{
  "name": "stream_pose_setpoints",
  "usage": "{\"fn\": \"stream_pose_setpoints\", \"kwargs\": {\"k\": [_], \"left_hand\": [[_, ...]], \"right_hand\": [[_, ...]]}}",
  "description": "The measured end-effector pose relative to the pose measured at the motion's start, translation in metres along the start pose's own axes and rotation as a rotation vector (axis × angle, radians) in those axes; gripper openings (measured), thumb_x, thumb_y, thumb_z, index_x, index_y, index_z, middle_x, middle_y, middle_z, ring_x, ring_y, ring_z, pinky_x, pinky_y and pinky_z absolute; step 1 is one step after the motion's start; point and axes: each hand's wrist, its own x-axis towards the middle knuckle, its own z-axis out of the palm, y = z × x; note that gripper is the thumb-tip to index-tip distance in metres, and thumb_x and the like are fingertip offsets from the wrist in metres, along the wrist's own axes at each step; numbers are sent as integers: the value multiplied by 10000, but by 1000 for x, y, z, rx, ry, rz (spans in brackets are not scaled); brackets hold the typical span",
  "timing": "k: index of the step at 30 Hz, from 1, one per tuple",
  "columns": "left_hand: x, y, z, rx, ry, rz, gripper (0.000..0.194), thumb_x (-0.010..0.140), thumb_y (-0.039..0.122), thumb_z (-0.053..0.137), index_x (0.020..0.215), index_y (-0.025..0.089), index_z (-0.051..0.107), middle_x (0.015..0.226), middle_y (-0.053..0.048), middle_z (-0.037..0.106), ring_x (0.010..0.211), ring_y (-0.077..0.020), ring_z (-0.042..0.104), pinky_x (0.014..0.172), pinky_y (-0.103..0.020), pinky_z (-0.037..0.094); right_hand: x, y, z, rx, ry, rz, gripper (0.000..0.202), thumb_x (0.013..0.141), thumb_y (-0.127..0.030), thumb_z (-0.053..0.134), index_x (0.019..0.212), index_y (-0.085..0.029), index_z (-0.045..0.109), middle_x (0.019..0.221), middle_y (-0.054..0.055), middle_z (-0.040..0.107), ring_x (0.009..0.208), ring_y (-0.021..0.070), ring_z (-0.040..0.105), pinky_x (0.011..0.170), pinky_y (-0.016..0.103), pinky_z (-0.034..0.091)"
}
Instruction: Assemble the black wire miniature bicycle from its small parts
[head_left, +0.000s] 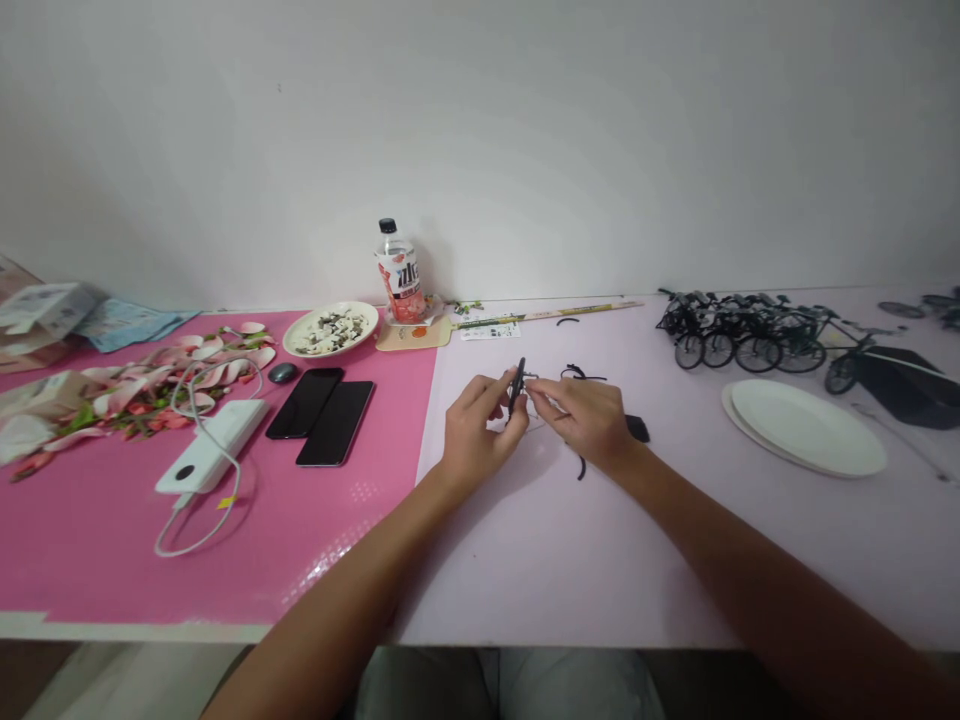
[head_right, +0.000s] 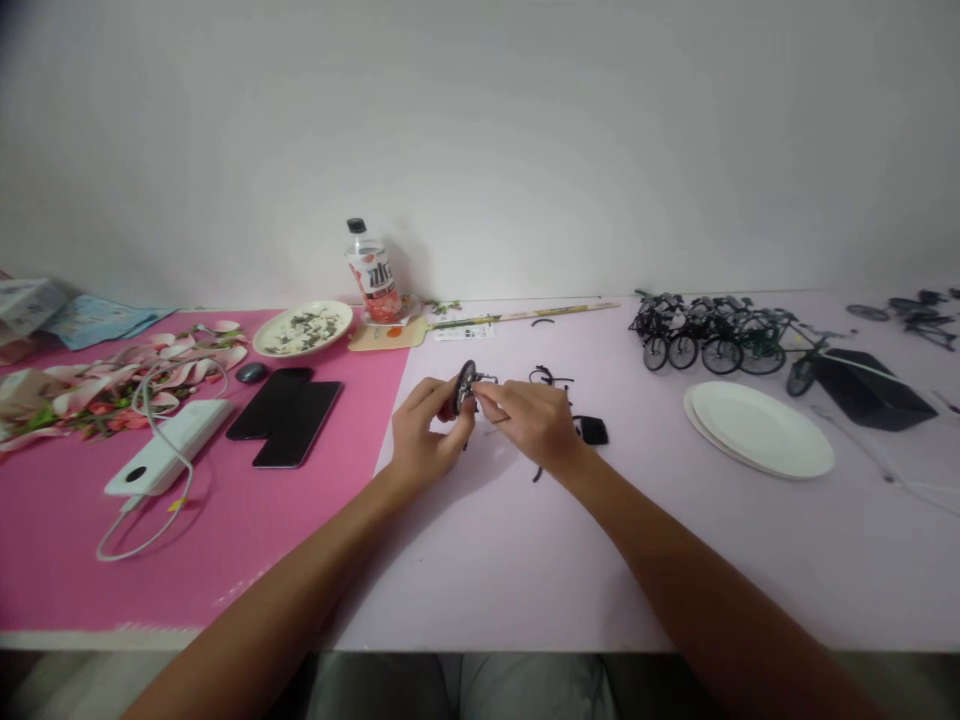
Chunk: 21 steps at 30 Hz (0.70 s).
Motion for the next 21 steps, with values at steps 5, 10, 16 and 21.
{"fn": "stream_pose_setpoints", "kwargs": {"k": [5,10,16,21], "left_hand": [[1,4,0,-32,-39,-64,270,995,275,595,1214,188,726,734,12,562,615,-103,507,610,-239,487],[4,12,-2,-80,-92,-151,185,975,236,602,1075,181,748,689,31,491,597,-105,493,598,-239,472],[3,13,0,-122,-141,-223,175,918,224,651,1062,190,744,706,32,485,604,-114,491,598,-258,469],[3,14,-1,-163,-156,-269,311,927,227,626,1223,185,711,715,30,487,630,-127,487,608,-265,449]], "right_hand": [[1,2,1,-29,18,-23,246,1065,-268,555,945,-239,768,559,-31,638,490,106,563,557,251,462],[1,3,2,-50,21,-47,273,1078,-261,521,949,-242,761,526,-50,594,469,101,531,537,247,433],[0,4,4,-26,49,-58,233,1069,-242,543,964,-221,750,560,-44,625,475,98,536,543,245,427],[0,7,6,-46,57,-90,193,1057,-222,570,955,-210,734,564,-53,609,472,84,518,530,238,405]]}}
